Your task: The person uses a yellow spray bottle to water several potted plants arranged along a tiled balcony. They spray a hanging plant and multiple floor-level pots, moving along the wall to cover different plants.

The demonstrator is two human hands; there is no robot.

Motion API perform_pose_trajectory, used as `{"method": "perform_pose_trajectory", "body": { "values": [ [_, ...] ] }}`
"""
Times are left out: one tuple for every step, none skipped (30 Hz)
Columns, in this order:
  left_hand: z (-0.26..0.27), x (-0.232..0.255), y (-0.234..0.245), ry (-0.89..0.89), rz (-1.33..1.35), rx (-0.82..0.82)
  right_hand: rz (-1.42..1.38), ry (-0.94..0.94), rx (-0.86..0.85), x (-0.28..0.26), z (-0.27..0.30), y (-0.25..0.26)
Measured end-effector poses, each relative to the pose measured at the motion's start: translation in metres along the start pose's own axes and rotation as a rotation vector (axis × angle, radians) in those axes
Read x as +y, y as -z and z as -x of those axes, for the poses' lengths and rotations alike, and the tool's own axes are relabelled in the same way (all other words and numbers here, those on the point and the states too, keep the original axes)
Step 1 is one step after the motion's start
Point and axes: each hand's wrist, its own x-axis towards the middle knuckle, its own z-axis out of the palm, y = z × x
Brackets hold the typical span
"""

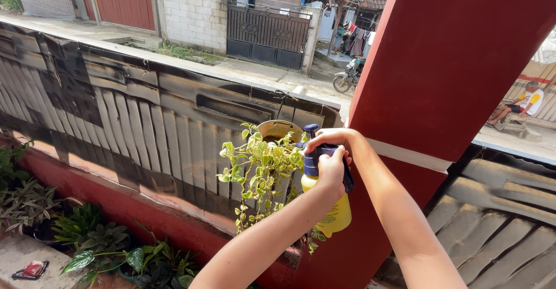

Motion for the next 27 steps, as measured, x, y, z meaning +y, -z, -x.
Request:
{"method": "perform_pose_trajectory", "body": {
  "values": [
    [-0.003, -0.002, 0.0, 0.0, 0.001, -0.001, 0.001, 0.0, 0.001, -0.003, 0.009, 0.0],
    [-0.007, -0.003, 0.0, 0.0, 0.002, -0.002, 0.001, -0.013, 0.008, -0.007, 0.017, -0.001],
    [-0.01, -0.005, 0.001, 0.001, 0.004, -0.002, 0.002, -0.027, 0.016, -0.01, 0.026, -0.002],
    [-0.01, -0.005, 0.001, 0.001, 0.005, -0.002, 0.003, -0.027, 0.016, -0.008, 0.021, -0.002],
    [-0.011, -0.005, 0.001, 0.002, 0.005, -0.003, 0.008, -0.028, 0.021, -0.006, 0.017, -0.002],
    [-0.011, -0.005, 0.001, 0.003, 0.004, -0.004, 0.012, -0.029, 0.027, -0.004, 0.013, -0.001],
    [-0.01, -0.005, 0.001, 0.003, 0.005, -0.004, 0.013, -0.029, 0.028, -0.005, 0.011, 0.0],
    [-0.01, -0.005, 0.001, 0.004, 0.005, -0.003, 0.024, -0.031, 0.027, -0.005, 0.01, 0.001],
    [-0.009, -0.004, 0.002, 0.005, 0.005, -0.003, 0.035, -0.033, 0.027, -0.005, 0.009, 0.002],
    [-0.009, -0.004, 0.002, 0.005, 0.006, -0.003, 0.035, -0.033, 0.027, -0.01, 0.019, 0.0],
    [-0.009, -0.004, 0.002, 0.004, 0.006, -0.003, 0.024, -0.04, 0.039, -0.014, 0.029, -0.002],
    [-0.01, -0.004, 0.002, 0.003, 0.005, -0.004, 0.012, -0.047, 0.052, -0.018, 0.039, -0.004],
    [-0.011, -0.005, 0.002, 0.003, 0.005, -0.004, 0.012, -0.047, 0.053, -0.019, 0.042, -0.005],
    [-0.013, -0.006, 0.003, 0.002, 0.01, -0.006, -0.003, -0.047, 0.064, -0.02, 0.046, -0.006],
    [-0.014, -0.006, 0.003, 0.001, 0.016, -0.009, -0.018, -0.047, 0.075, -0.02, 0.049, -0.007],
    [-0.012, -0.005, 0.003, 0.002, 0.016, -0.009, -0.018, -0.047, 0.076, -0.02, 0.048, -0.007],
    [-0.011, -0.004, 0.003, 0.0, 0.014, -0.008, -0.009, -0.047, 0.072, -0.02, 0.046, -0.006],
    [-0.009, -0.003, 0.003, -0.003, 0.012, -0.006, 0.001, -0.047, 0.069, -0.021, 0.045, -0.005],
    [-0.007, -0.002, 0.002, -0.003, 0.013, -0.006, 0.001, -0.048, 0.068, -0.018, 0.04, -0.006],
    [-0.006, -0.001, 0.002, -0.003, 0.015, -0.007, -0.018, -0.046, 0.079, -0.015, 0.036, -0.007],
    [-0.005, 0.0, 0.002, -0.003, 0.018, -0.008, -0.038, -0.043, 0.09, -0.012, 0.031, -0.008],
    [-0.003, 0.001, 0.002, -0.002, 0.018, -0.009, -0.038, -0.043, 0.091, -0.013, 0.027, -0.005],
    [-0.001, 0.002, 0.003, 0.001, 0.017, -0.01, -0.002, -0.045, 0.073, -0.013, 0.024, -0.002],
    [0.001, 0.003, 0.003, 0.004, 0.016, -0.011, 0.033, -0.047, 0.055, -0.013, 0.02, 0.0],
    [0.0, 0.002, 0.003, 0.005, 0.016, -0.012, 0.033, -0.048, 0.057, -0.014, 0.025, 0.001],
    [-0.001, 0.001, 0.003, 0.009, 0.014, -0.012, 0.034, -0.053, 0.057, -0.015, 0.03, 0.002],
    [-0.002, 0.0, 0.003, 0.013, 0.013, -0.011, 0.035, -0.058, 0.058, -0.016, 0.034, 0.002]
  ]
}}
